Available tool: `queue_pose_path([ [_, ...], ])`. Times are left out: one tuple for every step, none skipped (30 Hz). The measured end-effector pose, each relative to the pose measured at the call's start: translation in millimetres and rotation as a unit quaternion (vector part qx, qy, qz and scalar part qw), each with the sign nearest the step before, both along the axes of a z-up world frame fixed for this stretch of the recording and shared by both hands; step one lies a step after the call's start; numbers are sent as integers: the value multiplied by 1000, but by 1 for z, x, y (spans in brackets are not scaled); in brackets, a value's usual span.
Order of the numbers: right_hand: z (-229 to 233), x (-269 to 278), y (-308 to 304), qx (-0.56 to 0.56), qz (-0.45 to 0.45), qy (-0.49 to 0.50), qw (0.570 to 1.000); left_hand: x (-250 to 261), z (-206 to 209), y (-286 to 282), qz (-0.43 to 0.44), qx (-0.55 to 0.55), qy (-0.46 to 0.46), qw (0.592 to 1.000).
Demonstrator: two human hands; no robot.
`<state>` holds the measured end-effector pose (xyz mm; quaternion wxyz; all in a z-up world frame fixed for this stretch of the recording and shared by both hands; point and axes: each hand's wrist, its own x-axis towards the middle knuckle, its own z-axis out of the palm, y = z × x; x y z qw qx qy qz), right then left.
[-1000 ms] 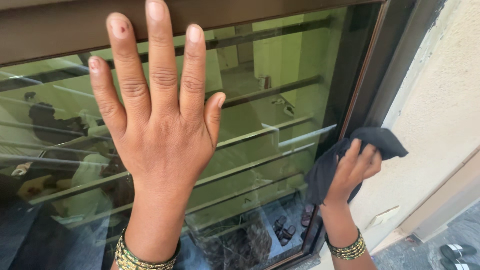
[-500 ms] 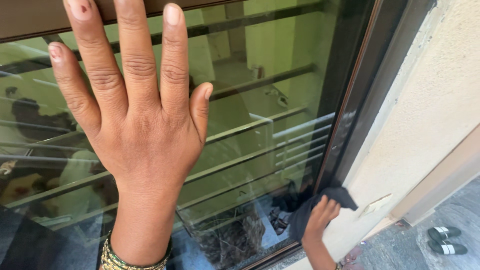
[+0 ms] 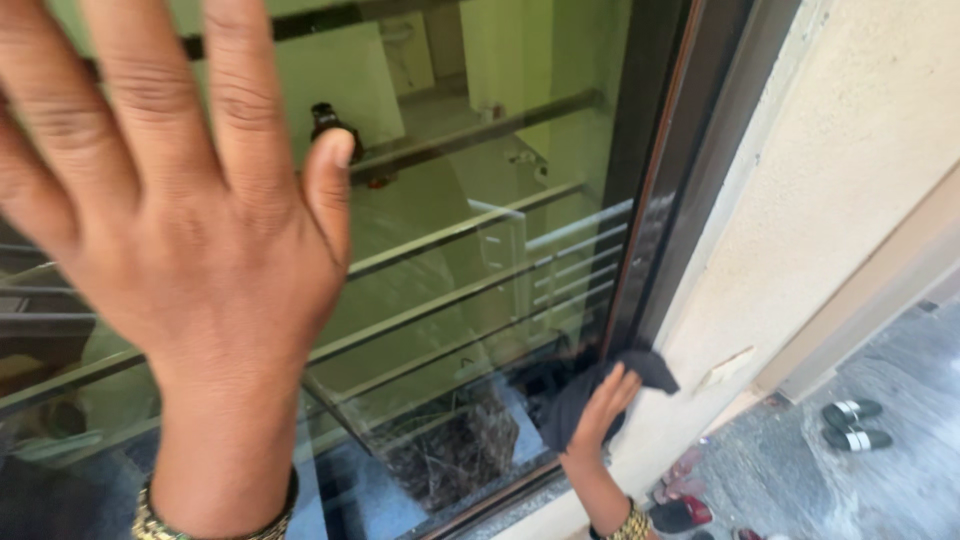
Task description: The person wipes a large glass window pane with a dark cloth, moving the cloth in broad strokes across the surface. The person cleans the upper, middle, and lower sections of the window, as well as the metal frame and bottom track.
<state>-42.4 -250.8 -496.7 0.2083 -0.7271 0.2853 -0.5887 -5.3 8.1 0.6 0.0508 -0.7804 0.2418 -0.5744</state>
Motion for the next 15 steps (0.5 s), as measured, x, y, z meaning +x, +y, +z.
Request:
queue_pose_path([
  [8,4,-1,35,1,-13,999,2,-3,2,29,9,-5,1000],
  [13,7,-3,71,2,-26,997,4,-8,4,57,18,-11,998],
  [14,8,-5,105,3,-40,994,6,-13,5,46,14,-5,999],
  [9,5,-4,81,15,-48,995,7,-19,7,34,10,1,999],
  [3,1,-1,56,28,-57,996,9,-23,11,35,15,-7,999],
  [-6,-2,2,31,41,-66,996,12,-27,15,36,19,-16,999],
  [-17,0,5,64,35,-65,995,15,-31,18,51,35,-38,997],
  [-29,3,8,96,30,-63,993,18,-36,20,39,36,-39,998],
  [-43,4,11,128,25,-60,990,21,-40,23,27,38,-39,998],
  [-59,2,14,130,34,-53,990,24,-42,26,21,42,-43,998],
  [-75,0,16,131,43,-45,989,26,-45,28,17,44,-44,998],
  [-93,-2,18,132,52,-38,989,27,-47,29,14,46,-42,998],
  [-109,0,17,161,57,-50,984,29,-48,31,13,48,-41,998],
  [-118,2,15,191,61,-62,978,31,-48,32,13,52,-39,998],
  [-127,3,14,220,64,-73,971,31,-49,32,12,53,-36,998],
])
